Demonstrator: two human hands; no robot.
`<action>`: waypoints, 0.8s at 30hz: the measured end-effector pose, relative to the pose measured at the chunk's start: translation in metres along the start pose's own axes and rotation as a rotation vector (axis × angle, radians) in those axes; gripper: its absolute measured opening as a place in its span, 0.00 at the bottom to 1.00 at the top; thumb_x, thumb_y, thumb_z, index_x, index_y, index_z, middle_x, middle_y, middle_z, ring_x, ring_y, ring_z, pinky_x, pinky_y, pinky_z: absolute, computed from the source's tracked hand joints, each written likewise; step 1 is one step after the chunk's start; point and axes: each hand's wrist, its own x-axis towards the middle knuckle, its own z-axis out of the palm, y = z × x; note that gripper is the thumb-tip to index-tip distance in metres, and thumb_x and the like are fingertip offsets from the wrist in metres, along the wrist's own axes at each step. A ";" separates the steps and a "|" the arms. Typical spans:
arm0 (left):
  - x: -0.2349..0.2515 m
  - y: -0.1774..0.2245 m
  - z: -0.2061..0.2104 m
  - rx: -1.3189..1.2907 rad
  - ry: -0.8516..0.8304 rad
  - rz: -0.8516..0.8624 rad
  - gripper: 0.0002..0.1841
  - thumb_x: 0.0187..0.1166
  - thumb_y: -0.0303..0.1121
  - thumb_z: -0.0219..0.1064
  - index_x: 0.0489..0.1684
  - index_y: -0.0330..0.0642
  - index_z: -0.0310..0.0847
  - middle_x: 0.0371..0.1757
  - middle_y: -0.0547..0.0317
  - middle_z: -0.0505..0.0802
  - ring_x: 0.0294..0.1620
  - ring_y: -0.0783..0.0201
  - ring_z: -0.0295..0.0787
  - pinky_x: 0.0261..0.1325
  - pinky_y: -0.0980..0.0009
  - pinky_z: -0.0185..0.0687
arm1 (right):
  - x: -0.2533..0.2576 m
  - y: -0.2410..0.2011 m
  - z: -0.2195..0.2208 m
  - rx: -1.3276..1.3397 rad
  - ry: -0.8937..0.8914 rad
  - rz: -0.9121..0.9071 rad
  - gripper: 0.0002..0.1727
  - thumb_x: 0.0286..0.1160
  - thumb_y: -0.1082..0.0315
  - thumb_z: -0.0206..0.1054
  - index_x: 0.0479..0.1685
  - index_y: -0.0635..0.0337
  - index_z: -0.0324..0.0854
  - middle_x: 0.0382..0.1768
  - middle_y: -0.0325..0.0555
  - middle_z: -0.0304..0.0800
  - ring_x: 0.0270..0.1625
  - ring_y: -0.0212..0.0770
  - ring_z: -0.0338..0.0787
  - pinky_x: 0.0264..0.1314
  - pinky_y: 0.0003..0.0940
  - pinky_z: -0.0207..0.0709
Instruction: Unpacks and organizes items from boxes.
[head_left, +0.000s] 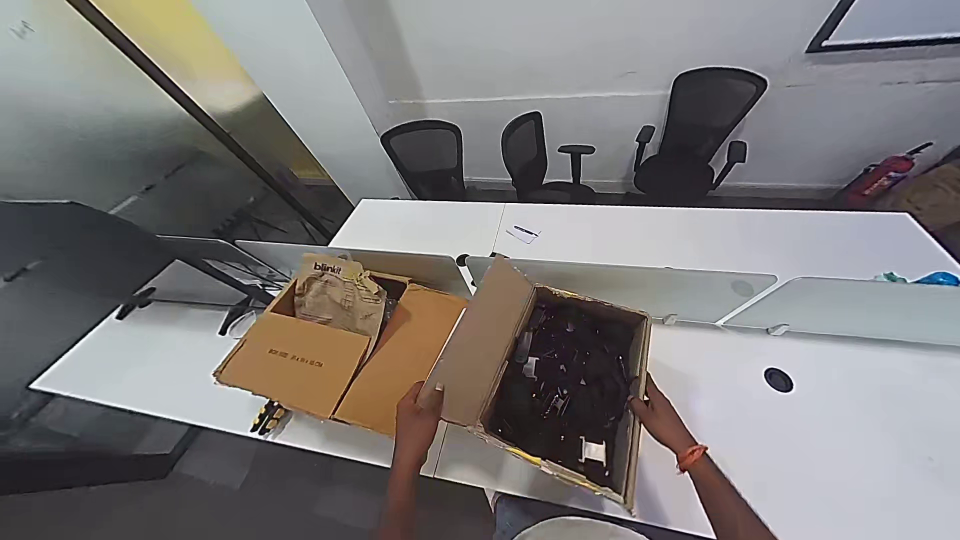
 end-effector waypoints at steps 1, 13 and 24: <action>0.007 -0.014 -0.003 -0.002 0.008 -0.048 0.14 0.83 0.35 0.67 0.53 0.30 0.83 0.39 0.44 0.91 0.34 0.56 0.91 0.40 0.53 0.91 | 0.011 -0.001 -0.008 0.005 -0.023 -0.023 0.46 0.79 0.64 0.63 0.96 0.57 0.41 0.74 0.62 0.81 0.61 0.49 0.92 0.64 0.51 0.85; -0.047 -0.056 0.089 0.203 -0.477 -0.050 0.37 0.90 0.51 0.55 0.91 0.33 0.55 0.82 0.35 0.77 0.81 0.49 0.77 0.84 0.50 0.71 | 0.049 -0.002 -0.027 -0.029 0.027 -0.062 0.37 0.89 0.52 0.57 0.93 0.57 0.55 0.81 0.58 0.75 0.81 0.48 0.78 0.85 0.50 0.69; -0.047 -0.051 0.125 0.318 -0.332 -0.114 0.27 0.91 0.51 0.51 0.80 0.43 0.74 0.52 0.39 0.93 0.57 0.44 0.92 0.64 0.39 0.82 | -0.031 0.029 0.002 0.177 -0.015 -0.070 0.38 0.92 0.52 0.50 0.96 0.57 0.44 0.88 0.52 0.65 0.87 0.36 0.70 0.89 0.38 0.64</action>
